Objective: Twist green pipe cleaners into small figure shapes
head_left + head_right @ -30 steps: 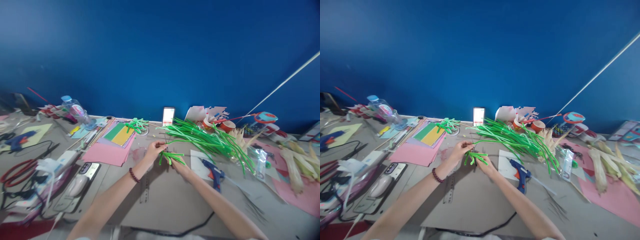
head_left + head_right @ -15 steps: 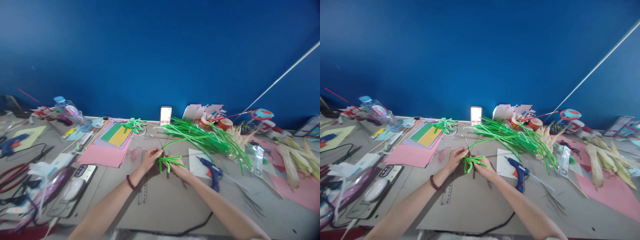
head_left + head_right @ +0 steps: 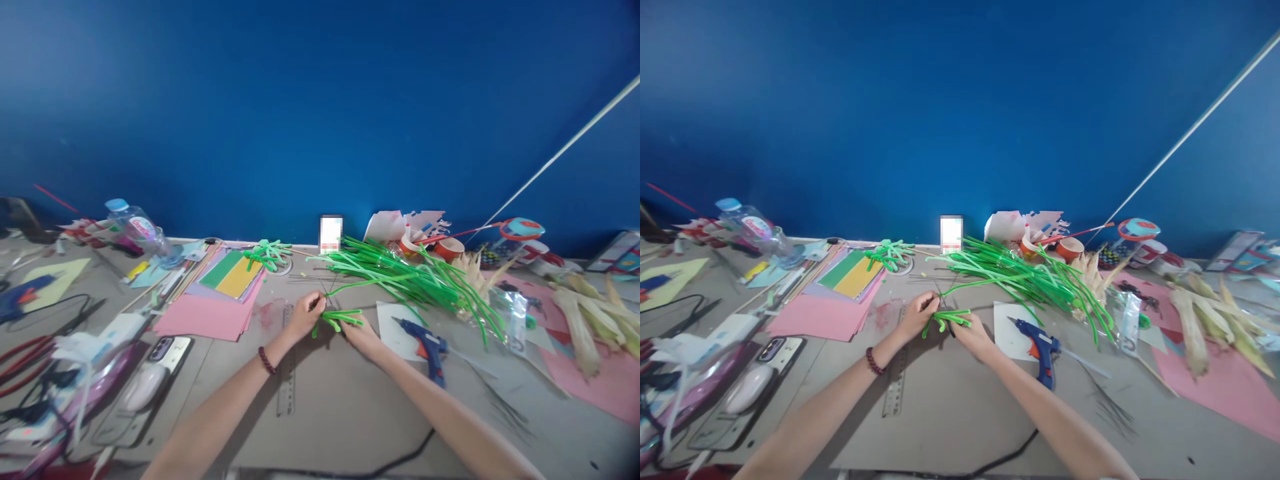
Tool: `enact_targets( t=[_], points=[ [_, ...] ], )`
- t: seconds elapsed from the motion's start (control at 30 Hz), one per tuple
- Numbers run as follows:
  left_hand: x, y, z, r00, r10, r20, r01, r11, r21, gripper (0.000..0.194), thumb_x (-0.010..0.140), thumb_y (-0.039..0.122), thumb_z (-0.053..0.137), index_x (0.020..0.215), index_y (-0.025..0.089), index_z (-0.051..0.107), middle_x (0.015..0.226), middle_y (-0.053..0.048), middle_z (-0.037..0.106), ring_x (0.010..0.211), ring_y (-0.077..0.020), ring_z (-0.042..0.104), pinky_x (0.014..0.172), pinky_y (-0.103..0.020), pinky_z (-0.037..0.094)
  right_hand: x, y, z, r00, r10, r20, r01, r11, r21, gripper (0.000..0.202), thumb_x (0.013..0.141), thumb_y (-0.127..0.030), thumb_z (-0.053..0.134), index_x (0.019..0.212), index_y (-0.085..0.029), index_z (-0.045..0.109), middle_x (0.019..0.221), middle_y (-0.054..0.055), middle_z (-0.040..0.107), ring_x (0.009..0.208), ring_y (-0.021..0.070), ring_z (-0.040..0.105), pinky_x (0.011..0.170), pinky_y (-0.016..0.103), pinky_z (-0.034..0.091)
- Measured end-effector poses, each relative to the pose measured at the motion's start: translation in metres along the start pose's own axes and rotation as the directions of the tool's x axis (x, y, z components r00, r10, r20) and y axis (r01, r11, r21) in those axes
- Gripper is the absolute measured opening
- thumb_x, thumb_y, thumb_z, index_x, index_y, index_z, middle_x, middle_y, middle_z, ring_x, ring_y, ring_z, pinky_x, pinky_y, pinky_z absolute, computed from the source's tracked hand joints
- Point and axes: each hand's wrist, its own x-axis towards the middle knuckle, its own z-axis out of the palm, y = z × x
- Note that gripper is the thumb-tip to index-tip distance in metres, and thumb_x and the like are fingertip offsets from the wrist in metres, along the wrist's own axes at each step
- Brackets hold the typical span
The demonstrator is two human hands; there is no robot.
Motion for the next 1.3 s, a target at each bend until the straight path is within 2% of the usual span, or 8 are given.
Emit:
enact_targets(
  t=[0.1, 0.17, 0.37, 0.67, 0.77, 1.0, 1.1, 1.3],
  points=[
    [-0.004, -0.002, -0.002, 0.999, 0.041, -0.008, -0.041, 0.997, 0.072, 0.025, 0.083, 0.032, 0.043, 0.063, 0.017, 0.046, 0.057, 0.005, 0.040, 0.058, -0.0104, 0.039, 0.055, -0.022, 0.030, -0.002, 0.003, 0.001, 0.984, -0.169, -0.058, 0.166, 0.985, -0.052, 0.025, 0.076, -0.034, 0.048, 0.055, -0.019, 0.049, 0.050, -0.003, 0.045, 0.048, 0.0093, 0.038, 0.045, 0.021, 0.030],
    [-0.008, -0.003, -0.003, 0.999, 0.054, 0.000, -0.054, 0.996, 0.069, 0.023, 0.083, 0.030, 0.043, 0.064, 0.017, 0.048, 0.059, 0.004, 0.042, 0.059, -0.0107, 0.040, 0.056, -0.022, 0.031, -0.004, 0.009, 0.002, 0.971, -0.231, -0.062, 0.225, 0.969, -0.100, 0.026, 0.074, -0.035, 0.050, 0.054, -0.019, 0.047, 0.051, -0.003, 0.045, 0.051, 0.0099, 0.038, 0.046, 0.022, 0.030],
    [-0.015, 0.000, 0.001, 0.999, 0.041, -0.008, -0.042, 0.999, -0.005, 0.025, 0.083, 0.030, 0.043, 0.061, 0.018, 0.047, 0.057, 0.004, 0.041, 0.056, -0.0105, 0.039, 0.054, -0.023, 0.030, -0.006, 0.024, 0.003, 0.959, -0.279, -0.049, 0.260, 0.936, -0.238, 0.025, 0.077, -0.029, 0.048, 0.055, -0.019, 0.045, 0.050, -0.004, 0.042, 0.049, 0.0090, 0.033, 0.046, 0.021, 0.026],
    [-0.015, 0.004, 0.002, 1.000, 0.006, -0.015, -0.007, 0.997, -0.072, 0.028, 0.082, 0.032, 0.045, 0.059, 0.018, 0.046, 0.055, 0.004, 0.041, 0.053, -0.0100, 0.039, 0.052, -0.022, 0.030, -0.003, 0.026, 0.005, 0.937, -0.345, -0.057, 0.334, 0.931, -0.147, 0.027, 0.077, -0.026, 0.045, 0.051, -0.019, 0.043, 0.049, -0.003, 0.042, 0.049, 0.0094, 0.036, 0.047, 0.022, 0.028],
    [-0.015, 0.004, 0.002, 1.000, 0.001, -0.021, -0.003, 0.996, -0.089, 0.027, 0.082, 0.032, 0.045, 0.059, 0.018, 0.047, 0.055, 0.004, 0.042, 0.053, -0.0100, 0.040, 0.052, -0.023, 0.030, -0.003, 0.022, 0.002, 0.950, -0.308, -0.043, 0.303, 0.949, -0.092, 0.027, 0.077, -0.029, 0.046, 0.052, -0.019, 0.044, 0.051, -0.003, 0.042, 0.050, 0.0095, 0.036, 0.048, 0.022, 0.028],
    [-0.015, 0.005, 0.003, 1.000, -0.002, -0.014, 0.000, 0.985, -0.174, 0.027, 0.081, 0.032, 0.048, 0.059, 0.018, 0.046, 0.055, 0.004, 0.040, 0.053, -0.0101, 0.038, 0.051, -0.023, 0.029, -0.008, 0.003, -0.008, 0.984, -0.112, 0.135, 0.105, 0.993, 0.059, 0.028, 0.077, -0.038, 0.045, 0.057, -0.020, 0.038, 0.051, -0.005, 0.036, 0.050, 0.0092, 0.032, 0.045, 0.021, 0.024],
    [-0.016, 0.004, 0.004, 1.000, -0.008, -0.013, 0.005, 0.981, -0.193, 0.027, 0.081, 0.033, 0.048, 0.059, 0.018, 0.048, 0.054, 0.004, 0.040, 0.052, -0.0100, 0.039, 0.051, -0.023, 0.029, -0.008, 0.000, -0.008, 0.980, -0.113, 0.161, 0.105, 0.993, 0.056, 0.030, 0.078, -0.040, 0.045, 0.058, -0.019, 0.039, 0.053, -0.005, 0.036, 0.051, 0.0092, 0.032, 0.047, 0.022, 0.024],
    [-0.016, 0.004, 0.004, 1.000, -0.022, 0.000, 0.021, 0.982, -0.186, 0.029, 0.082, 0.036, 0.048, 0.061, 0.017, 0.050, 0.055, 0.003, 0.043, 0.052, -0.0095, 0.040, 0.050, -0.023, 0.030, -0.003, 0.010, -0.006, 0.983, -0.158, 0.094, 0.159, 0.987, -0.006, 0.027, 0.076, -0.035, 0.048, 0.057, -0.019, 0.038, 0.054, -0.004, 0.033, 0.055, 0.0104, 0.031, 0.046, 0.023, 0.025]
  ],
)
